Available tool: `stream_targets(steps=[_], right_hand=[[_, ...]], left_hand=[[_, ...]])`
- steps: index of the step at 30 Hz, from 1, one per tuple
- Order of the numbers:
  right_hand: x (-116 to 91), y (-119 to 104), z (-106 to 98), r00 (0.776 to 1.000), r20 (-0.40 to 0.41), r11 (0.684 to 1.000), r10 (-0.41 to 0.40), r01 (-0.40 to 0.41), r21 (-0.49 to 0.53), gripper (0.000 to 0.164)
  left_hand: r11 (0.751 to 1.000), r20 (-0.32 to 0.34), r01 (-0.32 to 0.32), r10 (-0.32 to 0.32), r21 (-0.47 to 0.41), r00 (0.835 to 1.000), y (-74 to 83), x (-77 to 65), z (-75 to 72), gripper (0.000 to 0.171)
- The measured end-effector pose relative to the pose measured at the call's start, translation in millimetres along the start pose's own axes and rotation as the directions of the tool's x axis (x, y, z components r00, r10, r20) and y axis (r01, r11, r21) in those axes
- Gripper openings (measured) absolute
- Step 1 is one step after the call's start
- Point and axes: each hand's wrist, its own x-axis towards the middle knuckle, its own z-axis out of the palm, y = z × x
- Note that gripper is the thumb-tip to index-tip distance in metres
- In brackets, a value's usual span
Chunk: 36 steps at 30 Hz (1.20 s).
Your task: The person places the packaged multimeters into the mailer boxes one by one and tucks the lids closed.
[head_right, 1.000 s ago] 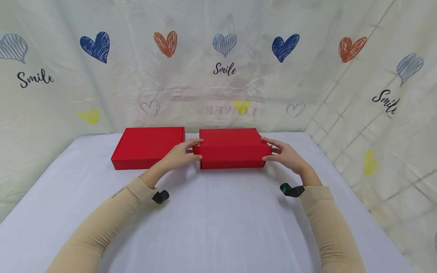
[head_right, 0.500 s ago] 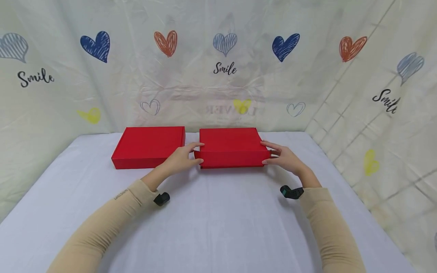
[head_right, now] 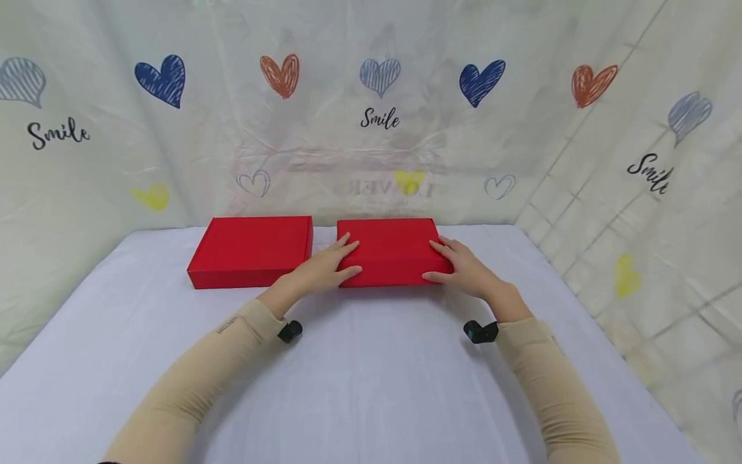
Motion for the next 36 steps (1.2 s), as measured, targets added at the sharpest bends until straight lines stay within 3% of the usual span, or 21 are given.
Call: stream_targets(steps=[9, 13, 23, 29, 36], right_hand=[[7, -3, 15, 0.998, 0.024, 0.992, -0.058, 0.061, -0.108, 0.094], [9, -2, 18, 0.998, 0.031, 0.993, -0.05, 0.053, -0.109, 0.095], [17, -2, 23, 0.999, 0.045, 0.994, -0.019, 0.024, -0.11, 0.097], [20, -1, 25, 0.997, 0.071, 0.99, 0.013, -0.003, -0.138, 0.1], [25, 1, 21, 0.996, 0.082, 0.991, 0.027, -0.015, -0.136, 0.1]], left_hand=[[0.995, 0.096, -0.009, -0.001, 0.104, 0.995, -0.2, 7.5, 5.0, 0.082], [0.991, 0.111, -0.007, -0.008, 0.135, 0.994, 0.3, 11.4, 5.2, 0.084], [0.993, 0.139, 0.029, -0.044, 0.11, 0.989, -2.6, 15.6, 6.4, 0.091], [0.988, 0.177, 0.054, -0.08, 0.147, 0.981, -2.3, 16.1, 11.5, 0.097], [0.979, 0.174, 0.08, -0.112, 0.185, 0.978, 4.0, 17.2, 14.5, 0.101]])
